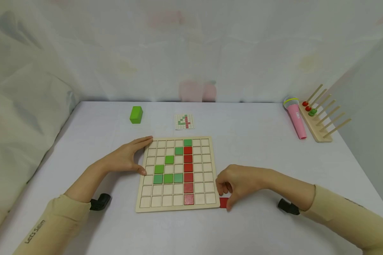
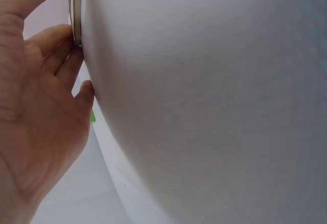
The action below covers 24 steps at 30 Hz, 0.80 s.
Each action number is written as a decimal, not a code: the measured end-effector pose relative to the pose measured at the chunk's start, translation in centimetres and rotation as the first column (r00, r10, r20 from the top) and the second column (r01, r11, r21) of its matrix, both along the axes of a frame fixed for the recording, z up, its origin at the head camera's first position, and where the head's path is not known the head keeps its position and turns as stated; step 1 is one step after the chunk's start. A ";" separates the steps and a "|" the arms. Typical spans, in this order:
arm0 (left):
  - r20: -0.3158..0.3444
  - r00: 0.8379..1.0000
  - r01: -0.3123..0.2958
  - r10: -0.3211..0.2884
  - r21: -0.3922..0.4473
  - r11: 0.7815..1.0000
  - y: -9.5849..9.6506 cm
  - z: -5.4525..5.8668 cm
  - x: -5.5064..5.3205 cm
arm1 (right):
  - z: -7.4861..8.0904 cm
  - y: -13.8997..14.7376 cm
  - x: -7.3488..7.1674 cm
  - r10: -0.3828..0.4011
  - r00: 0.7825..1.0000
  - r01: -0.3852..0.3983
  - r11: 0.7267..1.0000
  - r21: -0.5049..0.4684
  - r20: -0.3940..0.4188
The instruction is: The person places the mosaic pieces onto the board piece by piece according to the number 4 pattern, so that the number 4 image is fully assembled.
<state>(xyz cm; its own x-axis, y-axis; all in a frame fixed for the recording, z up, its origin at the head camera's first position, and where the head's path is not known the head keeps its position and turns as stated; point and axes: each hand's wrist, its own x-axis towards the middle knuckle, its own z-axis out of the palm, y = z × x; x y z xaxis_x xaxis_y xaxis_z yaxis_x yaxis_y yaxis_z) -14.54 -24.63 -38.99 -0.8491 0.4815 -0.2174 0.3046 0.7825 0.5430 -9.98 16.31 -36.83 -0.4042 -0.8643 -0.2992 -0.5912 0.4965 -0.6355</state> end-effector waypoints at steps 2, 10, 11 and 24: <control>0.000 1.000 0.001 -0.001 -0.002 1.000 0.0 0.0 0.0 | 0.0 -0.1 0.1 0.011 0.999 -0.010 1.000 0.008 -0.031; -0.002 1.000 0.003 -0.003 0.004 1.000 0.0 -0.1 0.0 | 0.0 -0.4 0.6 0.023 0.989 -0.017 0.999 0.041 -0.143; -0.002 1.000 0.003 -0.003 0.003 1.000 0.0 -0.1 0.0 | 0.0 -0.4 0.6 0.022 0.989 -0.017 0.999 0.039 -0.149; -0.001 1.000 0.000 0.000 0.003 1.000 0.0 0.1 0.1 | 0.5 0.1 -0.5 -0.022 0.999 0.023 0.999 0.023 -0.038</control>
